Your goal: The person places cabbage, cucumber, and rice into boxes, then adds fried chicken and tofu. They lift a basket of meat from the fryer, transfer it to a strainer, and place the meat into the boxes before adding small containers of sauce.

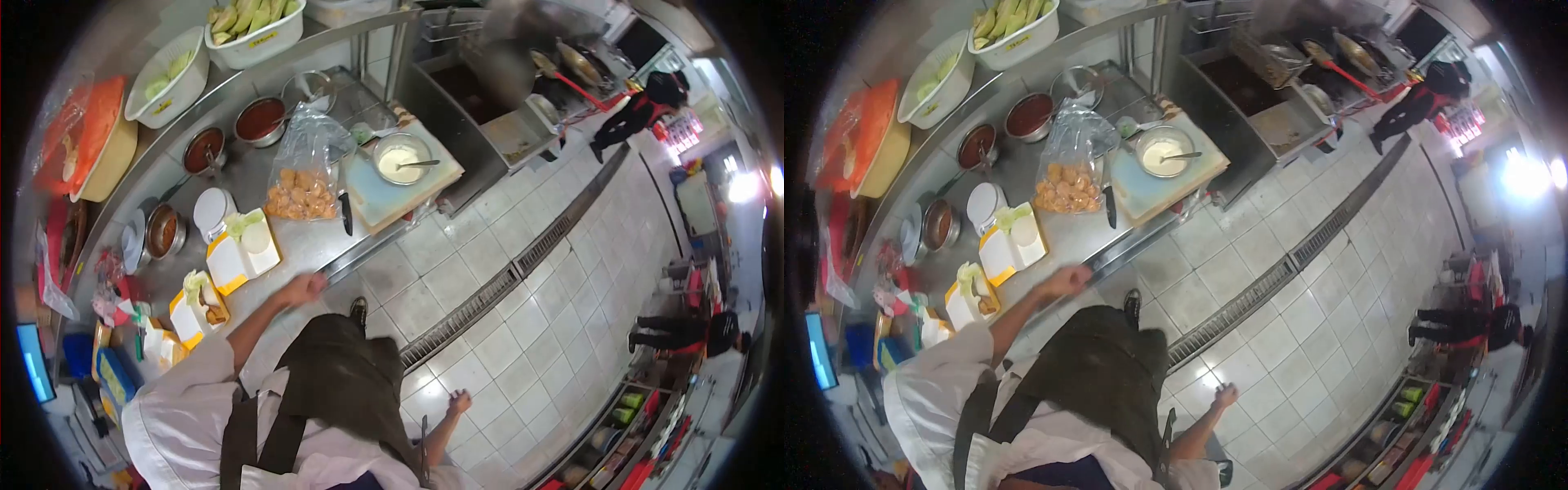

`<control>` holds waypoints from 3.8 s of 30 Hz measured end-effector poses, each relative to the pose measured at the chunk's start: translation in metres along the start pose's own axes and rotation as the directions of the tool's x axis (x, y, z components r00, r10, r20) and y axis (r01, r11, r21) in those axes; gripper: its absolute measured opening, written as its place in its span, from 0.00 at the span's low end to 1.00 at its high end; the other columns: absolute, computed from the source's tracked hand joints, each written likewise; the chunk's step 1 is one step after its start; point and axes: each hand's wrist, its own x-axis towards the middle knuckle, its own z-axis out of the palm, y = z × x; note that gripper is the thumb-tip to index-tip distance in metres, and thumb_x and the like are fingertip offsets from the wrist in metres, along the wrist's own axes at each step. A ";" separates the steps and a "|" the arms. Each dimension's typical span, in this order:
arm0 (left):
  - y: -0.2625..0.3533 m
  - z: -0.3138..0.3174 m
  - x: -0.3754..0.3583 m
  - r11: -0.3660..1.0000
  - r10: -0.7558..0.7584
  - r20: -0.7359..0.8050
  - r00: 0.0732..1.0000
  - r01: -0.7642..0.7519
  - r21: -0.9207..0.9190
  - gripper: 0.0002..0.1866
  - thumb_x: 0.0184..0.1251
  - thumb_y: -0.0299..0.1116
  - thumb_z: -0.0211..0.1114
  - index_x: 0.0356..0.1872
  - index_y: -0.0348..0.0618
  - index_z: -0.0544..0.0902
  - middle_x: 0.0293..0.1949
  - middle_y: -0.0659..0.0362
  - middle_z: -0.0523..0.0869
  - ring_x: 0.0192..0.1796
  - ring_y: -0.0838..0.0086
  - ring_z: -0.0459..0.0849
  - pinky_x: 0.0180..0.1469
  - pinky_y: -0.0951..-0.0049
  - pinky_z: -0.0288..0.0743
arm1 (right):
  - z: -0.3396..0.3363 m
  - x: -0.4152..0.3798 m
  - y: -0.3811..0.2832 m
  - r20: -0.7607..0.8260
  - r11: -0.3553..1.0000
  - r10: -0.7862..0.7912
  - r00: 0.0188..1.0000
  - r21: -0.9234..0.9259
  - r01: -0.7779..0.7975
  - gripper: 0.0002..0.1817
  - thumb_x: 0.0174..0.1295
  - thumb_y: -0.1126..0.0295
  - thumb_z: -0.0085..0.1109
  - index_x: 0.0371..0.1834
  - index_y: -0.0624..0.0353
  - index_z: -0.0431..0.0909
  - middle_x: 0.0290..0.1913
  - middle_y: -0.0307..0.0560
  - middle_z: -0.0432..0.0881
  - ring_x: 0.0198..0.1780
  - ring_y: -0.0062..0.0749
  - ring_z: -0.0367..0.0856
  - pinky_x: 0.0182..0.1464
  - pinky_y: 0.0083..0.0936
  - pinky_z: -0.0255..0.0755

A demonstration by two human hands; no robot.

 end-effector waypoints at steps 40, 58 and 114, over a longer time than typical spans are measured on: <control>0.151 -0.155 0.346 0.726 -0.532 -0.714 0.456 0.679 -0.107 0.43 0.56 0.40 0.69 0.69 0.31 0.59 0.57 0.42 0.80 0.56 0.49 0.82 0.55 0.59 0.79 | 0.870 -0.236 -0.474 0.897 -0.156 0.025 -0.440 0.439 0.885 0.31 0.60 0.52 0.64 0.60 0.63 0.75 0.57 0.70 0.76 0.59 0.58 0.75 0.58 0.49 0.70; 0.235 -0.120 0.263 0.852 -0.380 -0.900 0.211 -0.298 -0.430 0.14 0.70 0.28 0.60 0.55 0.44 0.80 0.49 0.63 0.82 0.45 0.78 0.80 0.47 0.76 0.75 | 0.834 -0.353 -0.440 0.673 0.622 0.726 -0.143 -0.553 0.554 0.16 0.77 0.58 0.41 0.46 0.57 0.76 0.40 0.46 0.84 0.42 0.33 0.83 0.39 0.35 0.77; 0.380 0.223 0.565 0.641 -0.116 -0.125 0.985 -0.022 -0.767 0.23 0.74 0.60 0.49 0.38 0.49 0.69 0.17 0.71 0.62 0.14 0.87 0.57 0.13 0.83 0.51 | 0.342 0.206 -0.778 0.714 0.751 0.050 0.698 -0.488 0.445 0.22 0.78 0.51 0.41 0.42 0.58 0.75 0.18 0.32 0.64 0.15 0.16 0.59 0.16 0.18 0.54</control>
